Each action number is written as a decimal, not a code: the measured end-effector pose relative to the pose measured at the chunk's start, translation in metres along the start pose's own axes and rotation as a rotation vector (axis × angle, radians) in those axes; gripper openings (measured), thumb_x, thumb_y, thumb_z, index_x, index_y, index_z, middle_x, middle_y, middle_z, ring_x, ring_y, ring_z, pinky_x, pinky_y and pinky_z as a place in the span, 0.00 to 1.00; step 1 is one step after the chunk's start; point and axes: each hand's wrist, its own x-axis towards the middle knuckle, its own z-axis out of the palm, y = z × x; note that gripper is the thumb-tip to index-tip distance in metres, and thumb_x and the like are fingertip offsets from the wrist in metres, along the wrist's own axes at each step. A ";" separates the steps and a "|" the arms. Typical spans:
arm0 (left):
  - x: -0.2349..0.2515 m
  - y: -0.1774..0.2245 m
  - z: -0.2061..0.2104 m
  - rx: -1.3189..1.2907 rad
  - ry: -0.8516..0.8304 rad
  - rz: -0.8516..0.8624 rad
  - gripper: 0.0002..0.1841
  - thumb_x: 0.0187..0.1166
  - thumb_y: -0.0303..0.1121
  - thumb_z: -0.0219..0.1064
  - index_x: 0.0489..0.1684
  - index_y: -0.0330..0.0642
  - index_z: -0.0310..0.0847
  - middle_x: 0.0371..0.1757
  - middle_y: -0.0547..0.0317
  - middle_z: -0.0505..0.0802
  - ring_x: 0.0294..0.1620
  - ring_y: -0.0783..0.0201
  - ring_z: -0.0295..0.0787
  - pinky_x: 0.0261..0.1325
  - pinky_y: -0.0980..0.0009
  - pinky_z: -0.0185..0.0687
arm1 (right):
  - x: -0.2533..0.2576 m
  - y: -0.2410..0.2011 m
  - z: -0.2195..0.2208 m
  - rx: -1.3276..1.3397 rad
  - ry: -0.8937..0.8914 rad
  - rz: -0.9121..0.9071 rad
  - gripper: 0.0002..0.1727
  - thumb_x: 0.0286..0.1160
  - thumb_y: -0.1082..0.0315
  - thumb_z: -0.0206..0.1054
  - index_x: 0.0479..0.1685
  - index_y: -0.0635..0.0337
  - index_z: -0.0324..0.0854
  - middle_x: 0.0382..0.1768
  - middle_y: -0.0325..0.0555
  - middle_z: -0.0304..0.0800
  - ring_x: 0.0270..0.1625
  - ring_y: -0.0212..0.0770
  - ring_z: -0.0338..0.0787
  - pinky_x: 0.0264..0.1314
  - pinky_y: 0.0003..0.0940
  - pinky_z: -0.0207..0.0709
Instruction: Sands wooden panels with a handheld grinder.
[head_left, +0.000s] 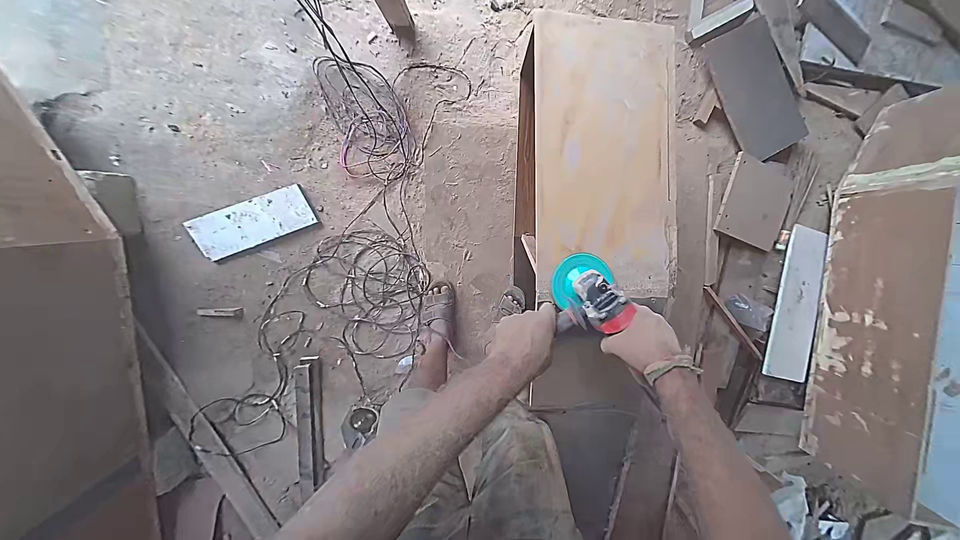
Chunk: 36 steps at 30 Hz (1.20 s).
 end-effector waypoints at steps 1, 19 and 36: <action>0.005 0.013 -0.004 -0.014 -0.012 0.044 0.19 0.76 0.33 0.66 0.65 0.45 0.76 0.51 0.43 0.93 0.52 0.38 0.93 0.47 0.37 0.87 | 0.002 0.012 -0.005 0.018 0.013 0.051 0.40 0.39 0.50 0.89 0.62 0.54 0.85 0.55 0.54 0.94 0.61 0.56 0.93 0.63 0.64 0.84; -0.020 -0.015 0.037 0.003 -0.025 -0.250 0.24 0.80 0.50 0.67 0.69 0.49 0.74 0.49 0.48 0.95 0.52 0.43 0.96 0.51 0.41 0.89 | -0.015 -0.022 0.001 -0.133 -0.170 -0.163 0.38 0.51 0.50 0.80 0.66 0.58 0.79 0.58 0.54 0.92 0.62 0.55 0.93 0.60 0.58 0.87; -0.010 -0.017 0.017 0.052 0.065 -0.262 0.24 0.77 0.48 0.69 0.68 0.49 0.77 0.50 0.46 0.95 0.52 0.42 0.95 0.51 0.38 0.88 | -0.005 -0.027 -0.008 -0.045 -0.128 -0.230 0.37 0.54 0.50 0.80 0.65 0.60 0.81 0.58 0.57 0.92 0.63 0.57 0.92 0.59 0.62 0.85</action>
